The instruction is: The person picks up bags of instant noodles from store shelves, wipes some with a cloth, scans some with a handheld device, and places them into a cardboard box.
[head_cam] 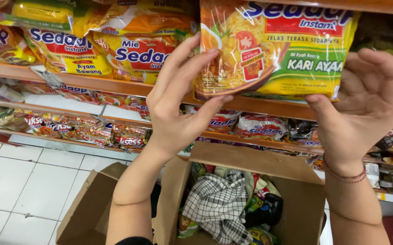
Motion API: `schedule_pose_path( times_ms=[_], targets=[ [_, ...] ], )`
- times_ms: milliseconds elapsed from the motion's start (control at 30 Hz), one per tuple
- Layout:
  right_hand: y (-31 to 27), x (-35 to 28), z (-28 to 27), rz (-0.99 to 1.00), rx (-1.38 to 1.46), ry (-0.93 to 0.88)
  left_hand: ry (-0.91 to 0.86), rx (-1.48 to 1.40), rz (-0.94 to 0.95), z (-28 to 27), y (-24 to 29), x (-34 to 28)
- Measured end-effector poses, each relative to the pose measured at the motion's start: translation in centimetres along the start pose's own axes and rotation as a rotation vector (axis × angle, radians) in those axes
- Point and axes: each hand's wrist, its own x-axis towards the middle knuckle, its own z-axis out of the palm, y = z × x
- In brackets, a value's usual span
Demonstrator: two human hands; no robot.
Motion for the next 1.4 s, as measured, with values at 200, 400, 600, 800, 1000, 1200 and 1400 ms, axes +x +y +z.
schedule_pose_path(
  times_ms=[200, 400, 600, 800, 1000, 1200, 1400],
  targets=[
    [3.4, 0.4, -1.6, -0.362, -0.431, -0.038, 0.180, -0.052, 0.020, 1.4, -0.8, 0.6],
    [5.2, 0.7, -1.3, -0.344, -0.247, 0.066, 0.360, 0.260, 0.318, 2.2, -1.9, 1.6],
    [5.6, 1.4, -0.2, -0.377, -0.283, 0.067, 0.365, 0.316, 0.349, 2.9, -3.0, 1.7],
    [4.6, 2.6, 0.2, -0.530, -0.556, 0.014, 0.254, 0.364, 0.351, 3.3, -4.3, 1.5],
    [4.8, 3.2, 0.9, -0.634, -0.733, 0.076, 0.173, 0.683, 0.308, 3.1, -3.9, 0.6],
    [5.7, 3.3, 0.7, -0.680, -0.886, 0.097, 0.232, 0.957, 0.307, 3.6, -4.3, 0.6],
    [5.0, 2.7, 0.7, -0.648, -0.831, -0.025, 0.127, 0.840, 0.208, 3.1, -3.4, 0.1]
  ],
)
